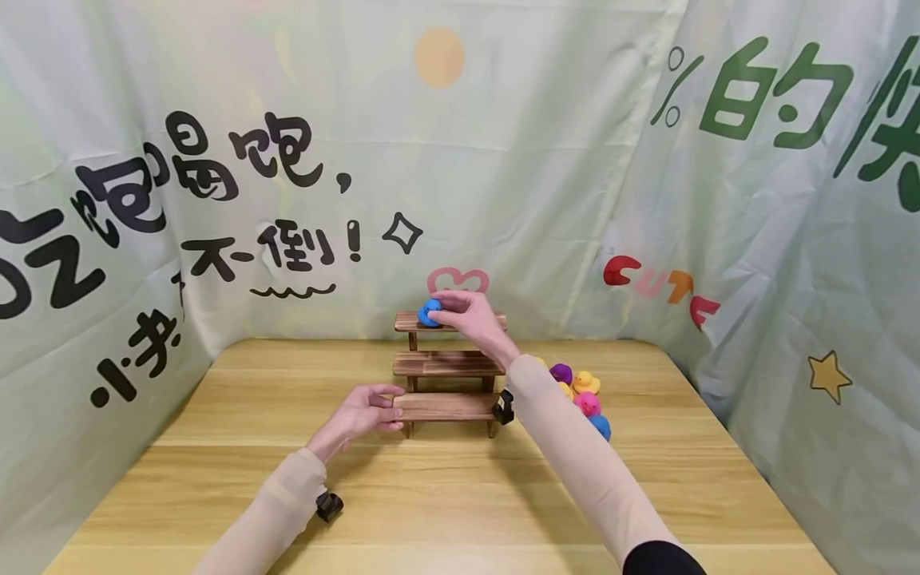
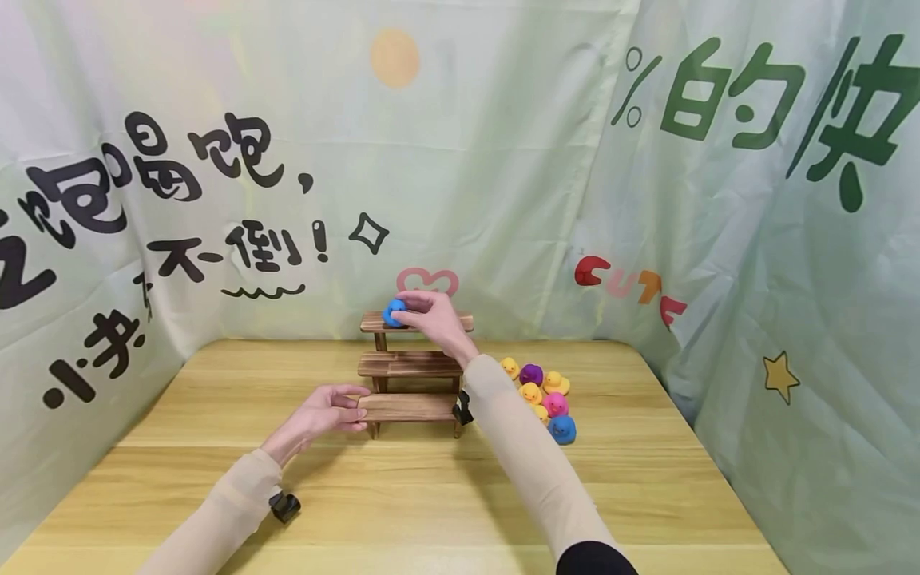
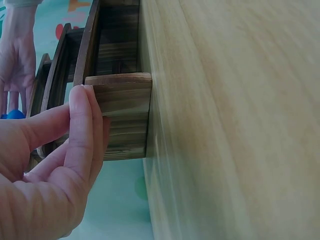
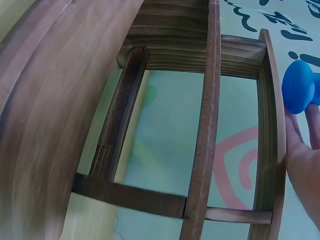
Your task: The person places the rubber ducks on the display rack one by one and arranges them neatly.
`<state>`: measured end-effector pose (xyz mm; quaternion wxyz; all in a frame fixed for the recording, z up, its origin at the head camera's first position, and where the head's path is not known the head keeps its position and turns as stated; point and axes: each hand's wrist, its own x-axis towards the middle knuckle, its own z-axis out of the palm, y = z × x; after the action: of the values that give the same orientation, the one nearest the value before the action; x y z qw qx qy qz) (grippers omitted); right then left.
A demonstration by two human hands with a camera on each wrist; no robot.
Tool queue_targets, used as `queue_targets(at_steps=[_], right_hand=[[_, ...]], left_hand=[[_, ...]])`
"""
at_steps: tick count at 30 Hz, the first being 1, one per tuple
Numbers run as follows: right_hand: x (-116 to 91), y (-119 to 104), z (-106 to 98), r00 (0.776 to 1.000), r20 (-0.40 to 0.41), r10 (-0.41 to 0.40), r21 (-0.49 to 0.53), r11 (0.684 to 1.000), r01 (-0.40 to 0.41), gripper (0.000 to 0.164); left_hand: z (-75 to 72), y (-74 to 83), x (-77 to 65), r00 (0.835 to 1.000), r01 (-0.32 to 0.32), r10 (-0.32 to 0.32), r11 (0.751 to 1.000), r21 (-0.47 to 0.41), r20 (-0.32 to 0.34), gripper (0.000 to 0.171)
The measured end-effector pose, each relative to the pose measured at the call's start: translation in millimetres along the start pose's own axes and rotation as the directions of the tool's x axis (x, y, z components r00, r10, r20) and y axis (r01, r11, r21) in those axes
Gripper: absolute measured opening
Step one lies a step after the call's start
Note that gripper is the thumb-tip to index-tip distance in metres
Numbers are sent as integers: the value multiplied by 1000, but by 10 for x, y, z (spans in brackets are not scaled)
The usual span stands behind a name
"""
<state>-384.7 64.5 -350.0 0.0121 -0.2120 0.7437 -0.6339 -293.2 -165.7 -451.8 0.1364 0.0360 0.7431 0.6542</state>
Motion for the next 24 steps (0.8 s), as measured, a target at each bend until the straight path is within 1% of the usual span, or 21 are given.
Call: queue_targets(at_steps=[4, 11, 17, 20, 24], right_hand=[[37, -1, 16, 1000, 7, -15, -29, 999, 15, 41], [85, 21, 51, 999, 40, -7, -59, 998, 9, 45], [117, 17, 95, 999, 55, -1, -97, 995, 7, 39], [122, 5, 115, 998, 58, -10, -112, 994, 16, 40], [127, -14, 145, 998, 60, -17, -127, 992, 25, 39]], left_hand=[[0, 8, 4, 1000, 0, 0, 1000, 1, 1, 47], [10, -2, 18, 1000, 11, -11, 1000, -3, -7, 46], [16, -1, 8, 1000, 0, 0, 1000, 6, -4, 48], [18, -5, 4, 1000, -7, 7, 1000, 8, 3, 48], [22, -6, 8, 1000, -3, 3, 1000, 4, -6, 48]])
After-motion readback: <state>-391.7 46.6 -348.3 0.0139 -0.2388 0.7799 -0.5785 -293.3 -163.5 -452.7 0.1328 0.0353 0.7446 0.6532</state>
